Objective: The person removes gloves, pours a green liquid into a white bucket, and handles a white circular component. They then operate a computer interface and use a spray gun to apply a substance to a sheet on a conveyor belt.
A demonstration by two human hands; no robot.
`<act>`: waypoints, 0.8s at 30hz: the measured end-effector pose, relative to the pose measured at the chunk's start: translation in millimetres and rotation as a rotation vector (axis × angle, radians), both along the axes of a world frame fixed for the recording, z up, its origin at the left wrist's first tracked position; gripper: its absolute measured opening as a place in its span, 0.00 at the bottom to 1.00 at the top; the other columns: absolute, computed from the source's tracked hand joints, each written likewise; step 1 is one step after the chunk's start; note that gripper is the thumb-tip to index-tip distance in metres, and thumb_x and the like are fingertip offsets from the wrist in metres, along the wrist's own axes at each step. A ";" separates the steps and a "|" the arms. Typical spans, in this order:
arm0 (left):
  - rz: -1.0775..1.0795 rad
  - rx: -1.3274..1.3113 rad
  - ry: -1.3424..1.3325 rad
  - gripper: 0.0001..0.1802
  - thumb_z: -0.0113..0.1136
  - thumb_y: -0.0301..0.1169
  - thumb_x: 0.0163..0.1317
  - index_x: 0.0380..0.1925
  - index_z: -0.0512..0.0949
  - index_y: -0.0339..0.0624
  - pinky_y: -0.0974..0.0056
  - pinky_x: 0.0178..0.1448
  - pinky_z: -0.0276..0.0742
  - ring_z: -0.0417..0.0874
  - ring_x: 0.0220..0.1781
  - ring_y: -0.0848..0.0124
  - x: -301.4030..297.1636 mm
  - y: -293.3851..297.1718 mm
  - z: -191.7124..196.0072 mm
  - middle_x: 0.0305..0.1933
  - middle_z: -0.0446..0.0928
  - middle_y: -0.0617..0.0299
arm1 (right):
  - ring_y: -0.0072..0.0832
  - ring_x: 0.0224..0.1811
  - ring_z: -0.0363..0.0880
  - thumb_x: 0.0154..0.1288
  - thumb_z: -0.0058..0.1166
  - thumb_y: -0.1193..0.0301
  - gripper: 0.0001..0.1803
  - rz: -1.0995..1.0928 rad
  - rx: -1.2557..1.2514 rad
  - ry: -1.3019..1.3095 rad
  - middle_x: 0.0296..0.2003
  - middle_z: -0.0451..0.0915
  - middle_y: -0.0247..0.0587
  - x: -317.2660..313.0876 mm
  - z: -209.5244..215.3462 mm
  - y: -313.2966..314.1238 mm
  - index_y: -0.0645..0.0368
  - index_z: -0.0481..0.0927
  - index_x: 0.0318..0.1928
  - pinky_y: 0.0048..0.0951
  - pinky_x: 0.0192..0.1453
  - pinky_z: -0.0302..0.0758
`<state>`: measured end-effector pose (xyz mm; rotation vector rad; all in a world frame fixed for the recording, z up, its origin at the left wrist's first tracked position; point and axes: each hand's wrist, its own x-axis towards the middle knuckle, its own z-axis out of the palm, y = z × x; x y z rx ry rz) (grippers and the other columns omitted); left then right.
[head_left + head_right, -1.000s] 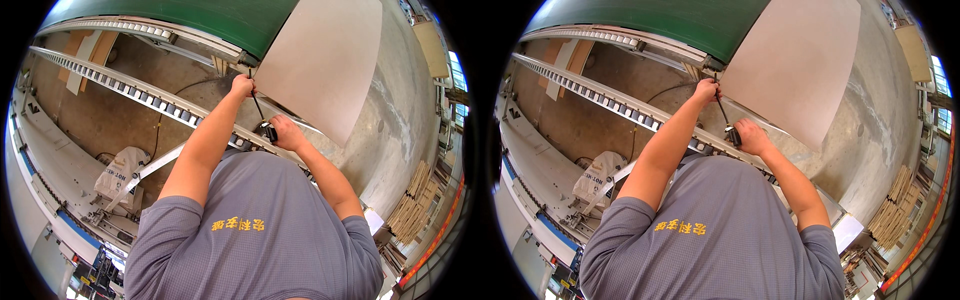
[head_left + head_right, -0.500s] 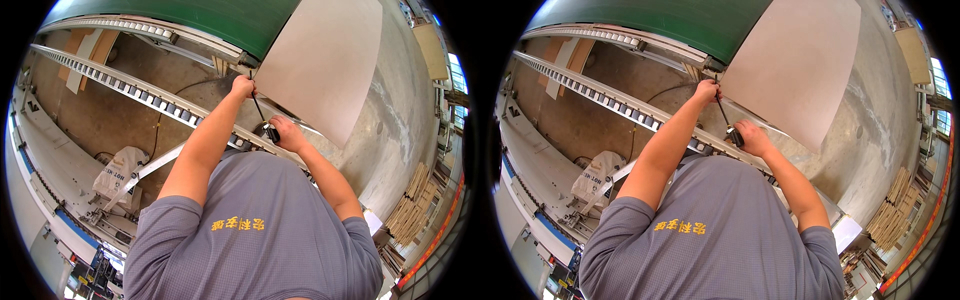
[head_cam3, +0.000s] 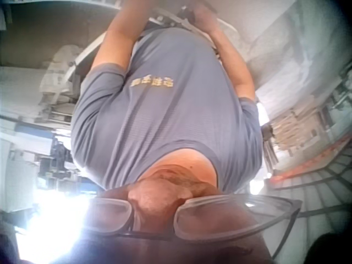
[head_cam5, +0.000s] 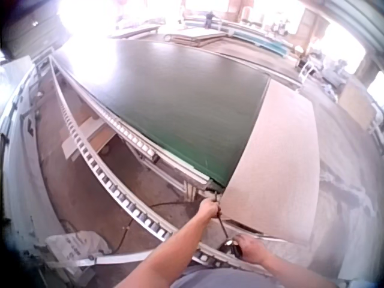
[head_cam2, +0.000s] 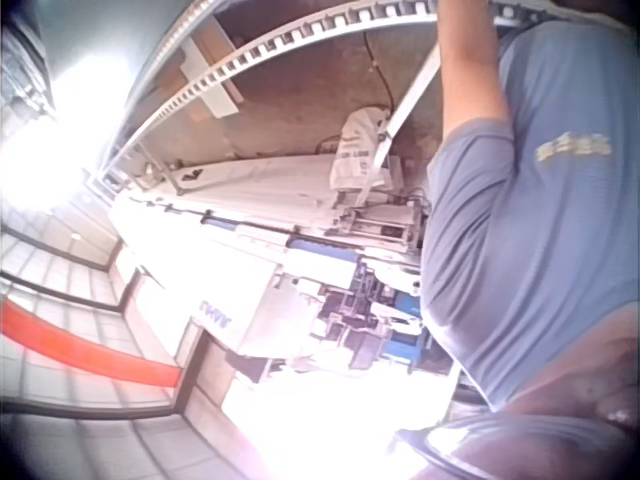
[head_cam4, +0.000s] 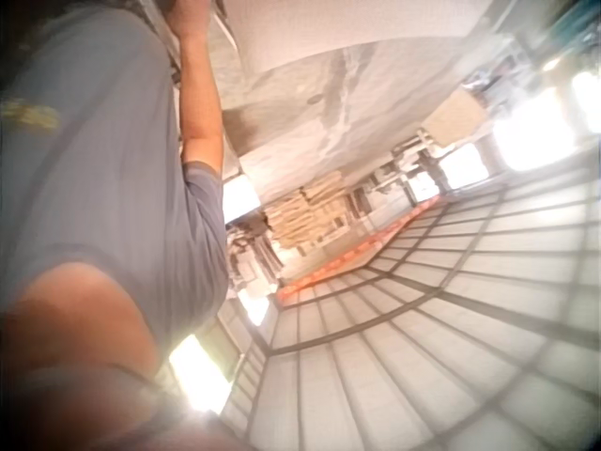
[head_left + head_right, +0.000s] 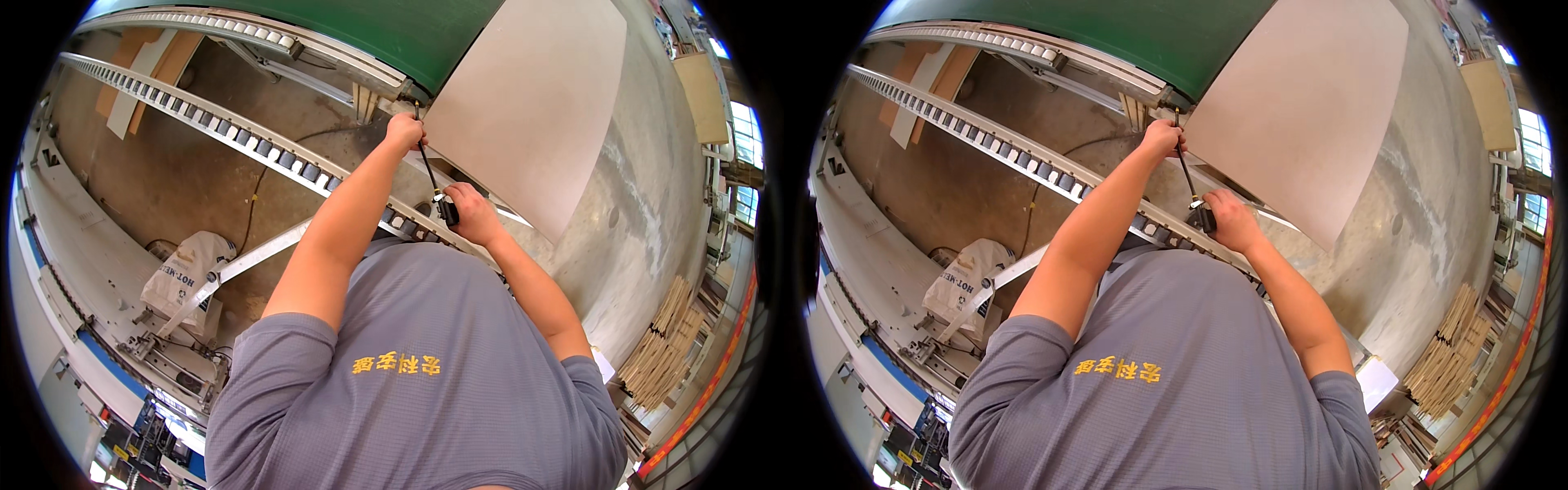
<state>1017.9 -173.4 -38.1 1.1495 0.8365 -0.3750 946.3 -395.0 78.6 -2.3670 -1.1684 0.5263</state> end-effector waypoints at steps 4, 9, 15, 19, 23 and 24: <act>0.008 0.019 0.028 0.05 0.53 0.23 0.66 0.38 0.77 0.34 0.56 0.29 0.84 0.86 0.27 0.61 2.4 1.4 -0.5 0.30 0.80 0.54 | 0.46 0.54 0.75 0.40 0.67 0.76 0.30 -0.005 -0.021 -0.004 0.48 0.77 0.48 -1.8 4.5 5.3 0.63 0.75 0.50 0.41 0.57 0.76; -0.102 0.065 0.008 0.06 0.50 0.22 0.64 0.39 0.75 0.36 0.56 0.30 0.84 0.83 0.26 0.63 2.4 2.8 -0.8 0.29 0.78 0.57 | 0.46 0.55 0.75 0.40 0.66 0.77 0.30 0.011 -0.042 -0.009 0.49 0.77 0.48 -2.6 4.6 5.9 0.63 0.75 0.50 0.41 0.58 0.75; -0.084 0.028 0.013 0.06 0.49 0.22 0.64 0.38 0.75 0.36 0.55 0.30 0.84 0.83 0.25 0.62 3.7 2.9 -4.6 0.29 0.78 0.56 | 0.46 0.56 0.75 0.41 0.66 0.77 0.29 -0.018 -0.081 -0.013 0.49 0.77 0.48 -5.8 3.2 7.2 0.63 0.75 0.49 0.41 0.59 0.75; -0.070 0.025 0.027 0.06 0.49 0.22 0.64 0.38 0.75 0.36 0.54 0.31 0.84 0.83 0.25 0.61 5.3 1.8 -5.2 0.29 0.78 0.56 | 0.45 0.57 0.74 0.42 0.66 0.77 0.29 -0.022 -0.089 -0.021 0.49 0.77 0.48 -6.4 6.5 8.5 0.62 0.75 0.50 0.41 0.59 0.75; -0.112 0.048 0.007 0.06 0.49 0.22 0.64 0.39 0.75 0.36 0.54 0.31 0.84 0.83 0.26 0.61 5.8 0.4 -10.1 0.29 0.78 0.56 | 0.45 0.57 0.74 0.43 0.66 0.77 0.29 -0.030 -0.100 -0.028 0.49 0.77 0.47 -7.4 6.2 7.8 0.62 0.75 0.50 0.40 0.59 0.75; -0.122 0.055 0.004 0.06 0.49 0.22 0.64 0.39 0.75 0.36 0.54 0.31 0.84 0.83 0.26 0.61 6.2 0.4 -10.3 0.29 0.78 0.56 | 0.45 0.57 0.74 0.43 0.66 0.77 0.29 -0.032 -0.106 -0.025 0.49 0.77 0.48 -7.6 7.0 8.0 0.62 0.75 0.50 0.40 0.59 0.75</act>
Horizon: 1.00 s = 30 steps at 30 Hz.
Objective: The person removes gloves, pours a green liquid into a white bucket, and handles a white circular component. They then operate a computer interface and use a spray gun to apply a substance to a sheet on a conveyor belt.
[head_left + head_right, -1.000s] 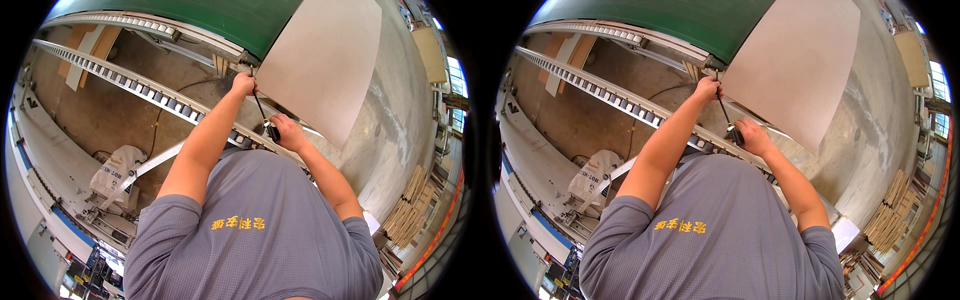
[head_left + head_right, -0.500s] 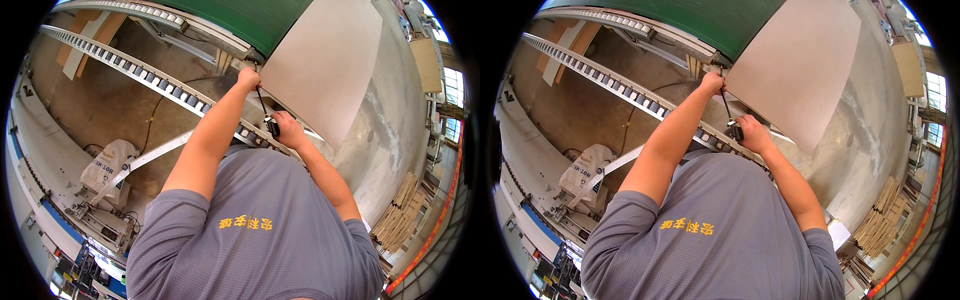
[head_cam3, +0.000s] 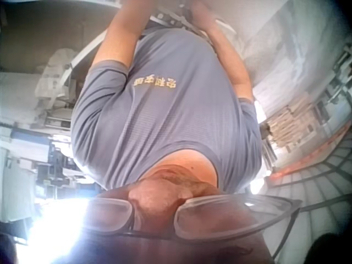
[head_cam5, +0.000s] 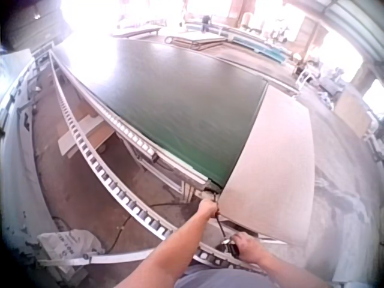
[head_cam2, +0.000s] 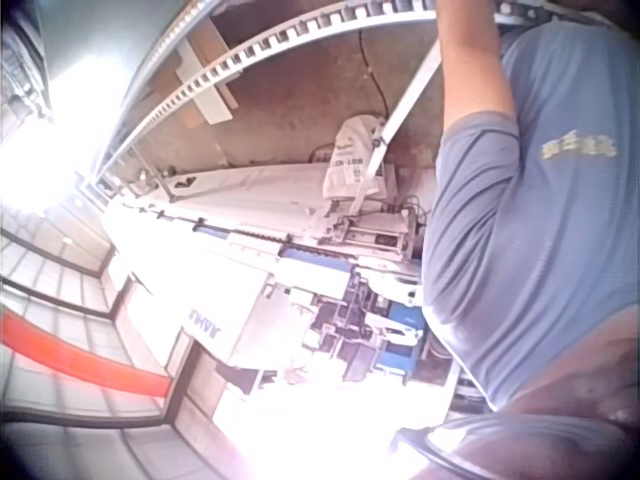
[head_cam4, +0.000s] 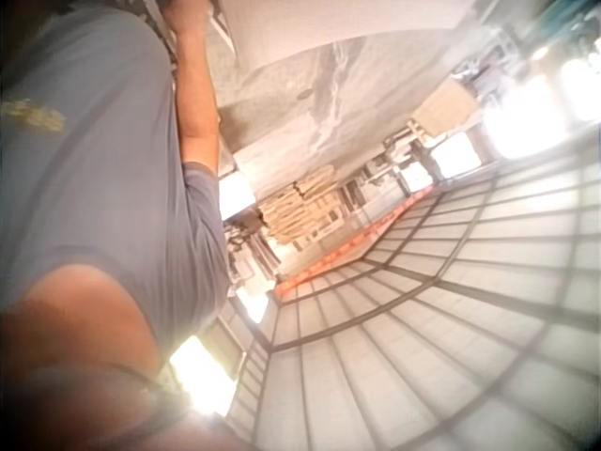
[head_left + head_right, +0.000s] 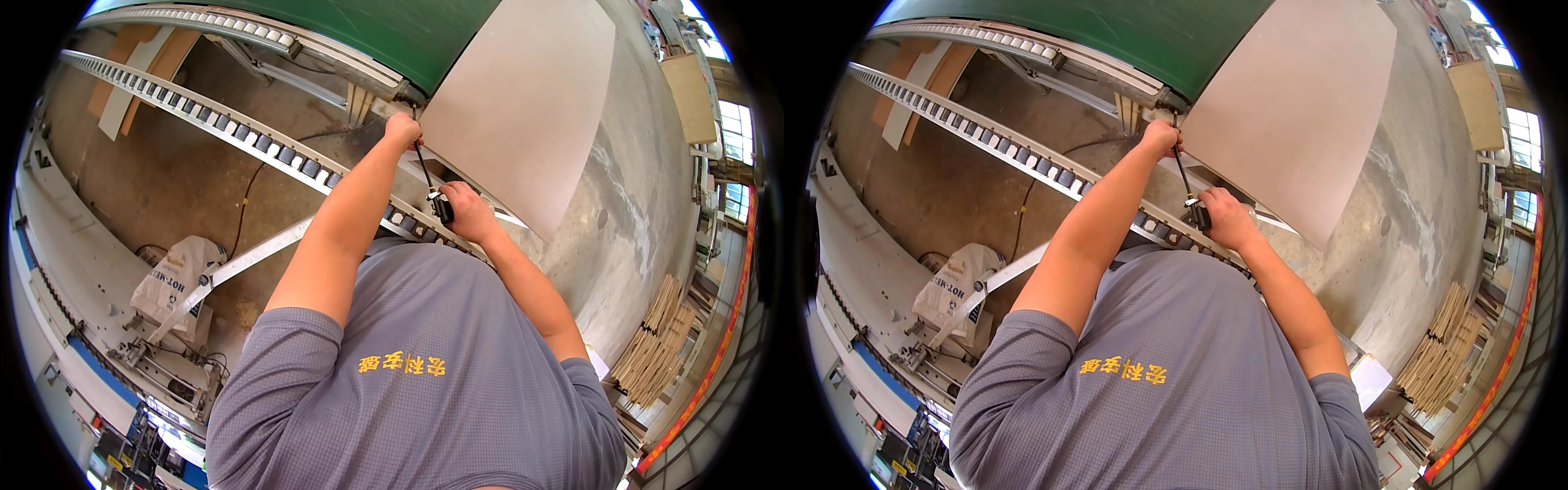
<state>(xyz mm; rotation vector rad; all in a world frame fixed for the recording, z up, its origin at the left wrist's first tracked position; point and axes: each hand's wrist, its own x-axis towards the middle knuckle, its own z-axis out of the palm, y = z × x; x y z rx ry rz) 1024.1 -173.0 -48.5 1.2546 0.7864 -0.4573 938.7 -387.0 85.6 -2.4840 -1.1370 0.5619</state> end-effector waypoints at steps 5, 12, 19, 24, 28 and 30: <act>-0.011 0.003 -0.005 0.06 0.49 0.22 0.64 0.38 0.75 0.36 0.54 0.31 0.84 0.82 0.26 0.62 -0.8 -0.9 2.1 0.29 0.77 0.56 | 0.45 0.57 0.74 0.43 0.65 0.77 0.28 0.008 0.008 -0.012 0.50 0.77 0.48 0.0 -1.1 -1.4 0.63 0.75 0.50 0.40 0.59 0.75; 0.064 0.001 0.029 0.06 0.53 0.19 0.61 0.37 0.77 0.33 0.57 0.30 0.84 0.86 0.28 0.61 -0.7 -0.6 6.8 0.30 0.80 0.53 | 0.45 0.57 0.74 0.43 0.64 0.79 0.28 0.007 0.023 -0.001 0.49 0.77 0.49 0.0 -1.0 -0.6 0.63 0.75 0.50 0.40 0.60 0.74; 0.063 -0.041 0.019 0.05 0.48 0.23 0.66 0.37 0.74 0.37 0.56 0.32 0.83 0.81 0.25 0.64 -2.0 1.0 11.0 0.28 0.77 0.58 | 0.45 0.57 0.74 0.44 0.63 0.78 0.27 0.001 0.031 -0.015 0.49 0.77 0.49 -0.7 -3.4 -0.3 0.63 0.75 0.50 0.40 0.60 0.74; 0.099 -0.038 0.024 0.06 0.51 0.19 0.62 0.37 0.76 0.34 0.55 0.30 0.84 0.84 0.27 0.61 -1.0 1.5 9.9 0.30 0.79 0.53 | 0.45 0.57 0.75 0.44 0.64 0.78 0.27 0.002 0.035 -0.018 0.49 0.77 0.48 -0.6 -5.3 -0.3 0.62 0.75 0.50 0.40 0.59 0.75; 0.126 -0.025 0.040 0.06 0.53 0.18 0.60 0.37 0.77 0.32 0.55 0.29 0.84 0.86 0.28 0.59 -0.6 1.8 10.8 0.31 0.81 0.51 | 0.45 0.56 0.75 0.44 0.65 0.77 0.28 0.010 0.036 -0.028 0.50 0.77 0.48 0.0 -7.4 -1.1 0.62 0.75 0.50 0.40 0.59 0.75; 0.119 -0.011 0.033 0.06 0.53 0.18 0.60 0.37 0.76 0.32 0.55 0.28 0.84 0.86 0.27 0.59 -1.2 1.4 11.7 0.30 0.80 0.51 | 0.45 0.56 0.75 0.43 0.65 0.77 0.29 0.012 0.034 -0.030 0.49 0.77 0.48 0.2 -8.9 -1.9 0.62 0.75 0.50 0.40 0.58 0.76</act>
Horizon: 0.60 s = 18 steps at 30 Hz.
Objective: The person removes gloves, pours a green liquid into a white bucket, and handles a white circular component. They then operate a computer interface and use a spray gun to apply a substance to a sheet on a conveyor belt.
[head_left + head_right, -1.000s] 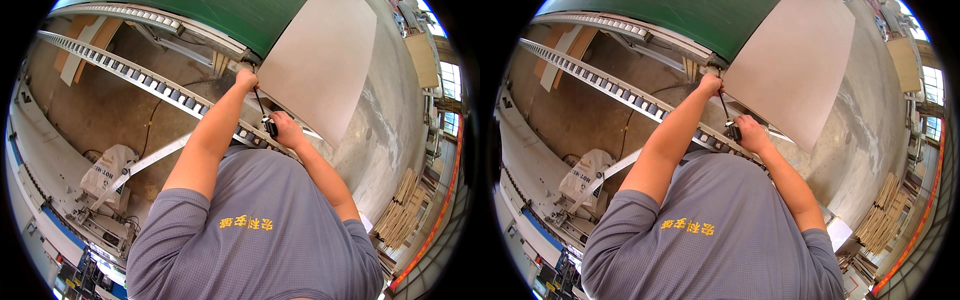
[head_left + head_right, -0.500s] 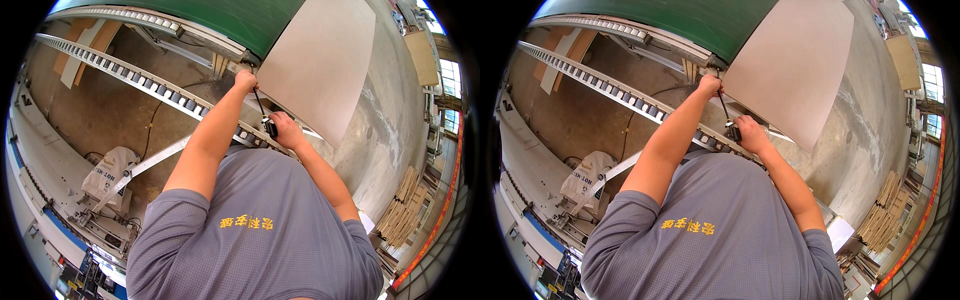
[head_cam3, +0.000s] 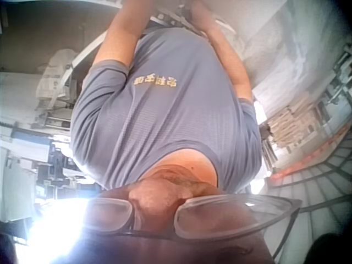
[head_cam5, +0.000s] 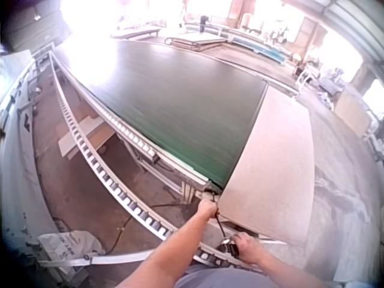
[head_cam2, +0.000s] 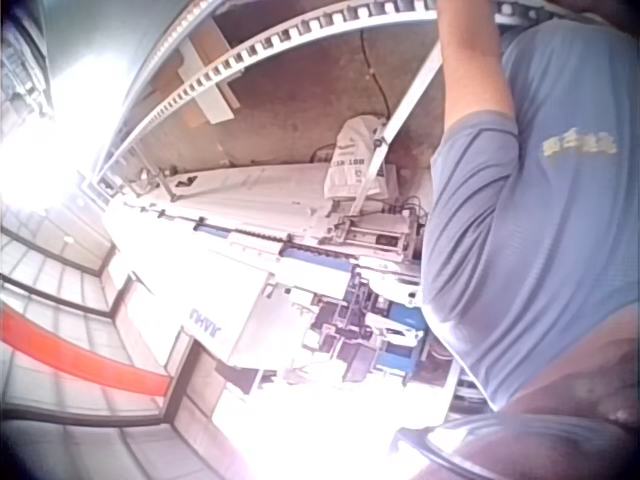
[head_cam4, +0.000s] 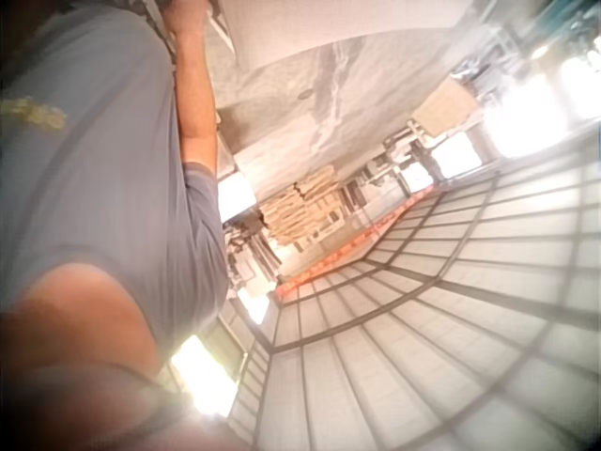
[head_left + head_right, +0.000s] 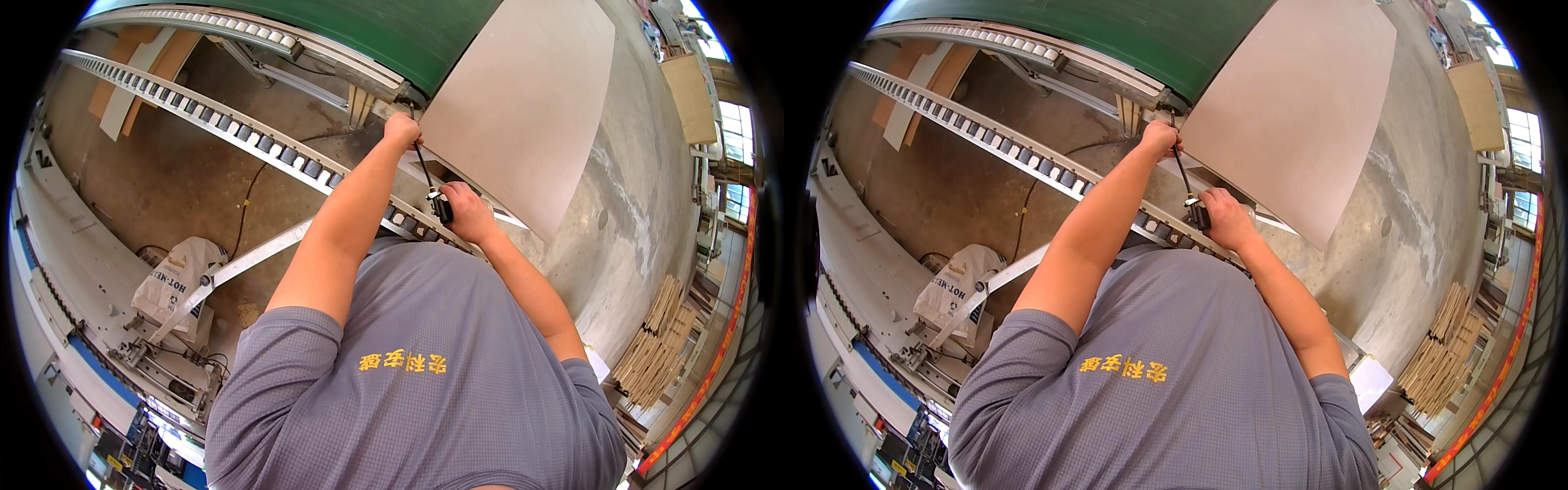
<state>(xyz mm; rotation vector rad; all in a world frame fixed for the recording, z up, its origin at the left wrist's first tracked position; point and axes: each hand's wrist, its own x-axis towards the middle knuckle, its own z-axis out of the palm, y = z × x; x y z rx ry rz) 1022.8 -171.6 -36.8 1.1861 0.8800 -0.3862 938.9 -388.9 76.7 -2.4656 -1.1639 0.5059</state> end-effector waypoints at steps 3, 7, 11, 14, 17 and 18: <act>0.000 0.003 -0.005 0.06 0.52 0.18 0.60 0.37 0.76 0.32 0.56 0.28 0.84 0.86 0.27 0.60 0.0 0.2 -0.7 0.30 0.80 0.51 | 0.45 0.56 0.75 0.43 0.66 0.77 0.29 -0.002 0.001 0.002 0.49 0.76 0.47 0.1 -0.4 0.0 0.62 0.75 0.51 0.40 0.58 0.76; 0.027 -0.004 -0.021 0.06 0.52 0.19 0.60 0.36 0.77 0.32 0.55 0.27 0.84 0.86 0.27 0.60 0.2 -0.3 -4.8 0.30 0.80 0.50 | 0.45 0.56 0.75 0.43 0.66 0.77 0.29 -0.011 0.009 0.003 0.49 0.77 0.47 -0.3 1.4 2.5 0.62 0.75 0.51 0.41 0.58 0.76; -0.046 -0.007 -0.041 0.05 0.49 0.22 0.65 0.37 0.74 0.36 0.54 0.30 0.82 0.81 0.24 0.63 -0.4 2.5 -7.4 0.27 0.76 0.57 | 0.45 0.56 0.75 0.43 0.66 0.77 0.29 0.000 -0.010 0.001 0.49 0.77 0.47 -0.3 5.1 4.9 0.61 0.75 0.50 0.41 0.58 0.76; -0.066 0.024 -0.043 0.04 0.49 0.21 0.65 0.36 0.74 0.35 0.54 0.29 0.81 0.80 0.24 0.63 0.6 -0.2 -2.4 0.26 0.76 0.56 | 0.45 0.56 0.75 0.43 0.66 0.76 0.29 -0.016 -0.004 0.005 0.49 0.77 0.47 -0.9 5.4 2.6 0.61 0.75 0.50 0.41 0.58 0.76; -0.040 0.030 -0.048 0.05 0.49 0.21 0.65 0.35 0.75 0.35 0.55 0.29 0.81 0.80 0.23 0.63 -0.1 2.4 -7.6 0.26 0.76 0.56 | 0.45 0.56 0.75 0.42 0.67 0.76 0.29 -0.017 -0.002 0.006 0.49 0.77 0.47 -0.6 5.0 5.8 0.61 0.75 0.50 0.41 0.58 0.76; -0.030 0.028 -0.045 0.05 0.49 0.21 0.65 0.36 0.75 0.34 0.55 0.29 0.81 0.80 0.23 0.63 0.5 2.3 -7.7 0.26 0.76 0.56 | 0.45 0.56 0.75 0.42 0.67 0.76 0.29 -0.015 -0.002 0.010 0.49 0.77 0.47 -0.1 5.0 6.6 0.61 0.75 0.50 0.41 0.58 0.76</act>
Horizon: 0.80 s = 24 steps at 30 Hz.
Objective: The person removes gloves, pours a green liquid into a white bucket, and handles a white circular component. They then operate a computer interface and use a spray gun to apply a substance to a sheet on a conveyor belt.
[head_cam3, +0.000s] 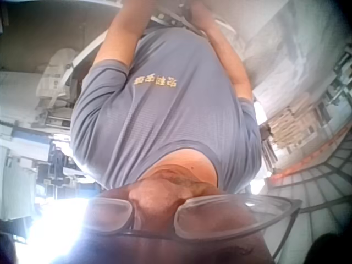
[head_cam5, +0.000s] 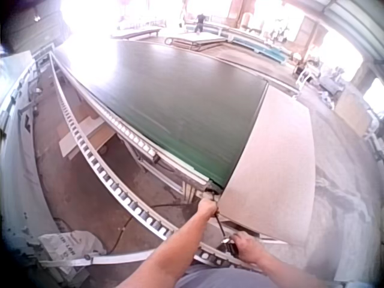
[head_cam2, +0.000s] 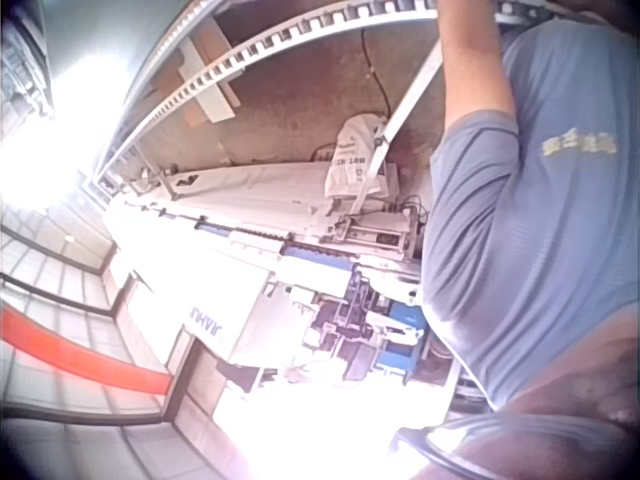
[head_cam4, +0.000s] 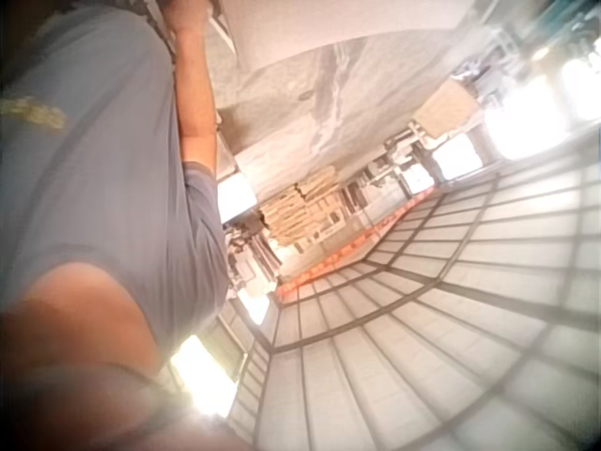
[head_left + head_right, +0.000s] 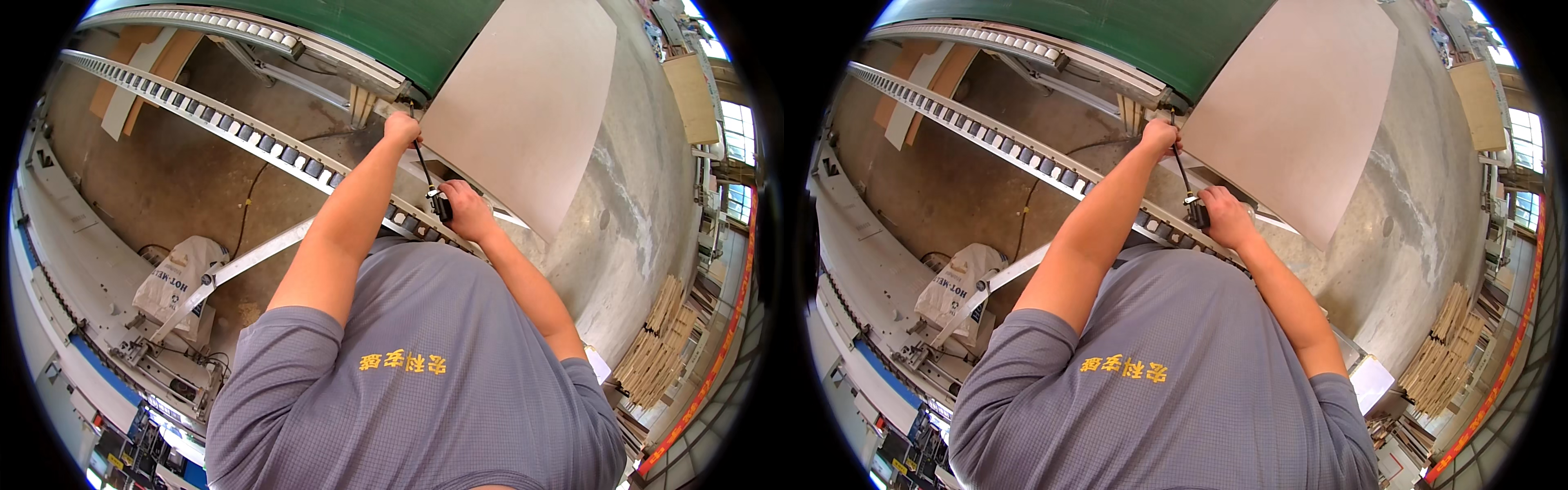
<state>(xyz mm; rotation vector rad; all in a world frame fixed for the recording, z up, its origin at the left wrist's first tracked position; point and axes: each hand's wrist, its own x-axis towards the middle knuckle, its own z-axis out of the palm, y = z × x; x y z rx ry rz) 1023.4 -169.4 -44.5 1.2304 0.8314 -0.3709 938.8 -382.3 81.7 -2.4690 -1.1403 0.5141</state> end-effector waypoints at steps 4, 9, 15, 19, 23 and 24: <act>0.010 0.022 0.010 0.05 0.49 0.22 0.66 0.37 0.75 0.34 0.55 0.29 0.81 0.80 0.23 0.63 -0.1 1.0 1.5 0.27 0.76 0.56 | 0.45 0.56 0.75 0.42 0.67 0.75 0.29 0.007 0.006 0.002 0.49 0.77 0.46 0.7 -0.2 1.4 0.61 0.75 0.50 0.42 0.57 0.76; -0.001 0.036 0.019 0.06 0.49 0.23 0.67 0.38 0.75 0.33 0.55 0.27 0.80 0.79 0.24 0.63 1.1 2.3 0.0 0.28 0.76 0.54 | 0.45 0.56 0.74 0.42 0.67 0.75 0.29 -0.002 0.002 0.007 0.50 0.76 0.46 0.8 -2.2 1.8 0.61 0.75 0.50 0.41 0.58 0.76; 0.093 0.138 0.025 0.06 0.58 0.19 0.54 0.32 0.81 0.33 0.59 0.25 0.82 0.87 0.24 0.61 5.6 3.7 -24.9 0.25 0.83 0.50 | 0.45 0.56 0.74 0.42 0.67 0.75 0.29 0.000 0.037 0.010 0.49 0.76 0.46 4.7 -5.1 11.7 0.61 0.75 0.50 0.41 0.58 0.76; 0.005 0.280 0.053 0.05 0.59 0.20 0.53 0.28 0.83 0.34 0.60 0.27 0.82 0.87 0.24 0.62 7.4 10.0 -40.7 0.24 0.83 0.50 | 0.44 0.56 0.75 0.41 0.68 0.74 0.30 -0.018 0.010 0.073 0.49 0.76 0.47 6.1 -0.2 21.1 0.62 0.76 0.50 0.40 0.59 0.76; -0.039 0.169 0.076 0.06 0.52 0.20 0.62 0.32 0.77 0.28 0.53 0.19 0.75 0.79 0.20 0.57 6.3 6.6 -30.5 0.23 0.76 0.47 | 0.45 0.55 0.75 0.41 0.68 0.73 0.30 -0.028 0.020 0.102 0.49 0.76 0.47 6.7 -3.5 14.3 0.63 0.75 0.50 0.40 0.59 0.76; -0.005 0.163 0.044 0.06 0.52 0.20 0.62 0.32 0.77 0.28 0.54 0.19 0.75 0.79 0.20 0.58 6.4 6.6 -34.2 0.23 0.76 0.48 | 0.45 0.55 0.74 0.41 0.68 0.73 0.30 -0.015 0.024 0.093 0.49 0.76 0.47 7.5 -2.8 15.6 0.63 0.75 0.50 0.40 0.59 0.76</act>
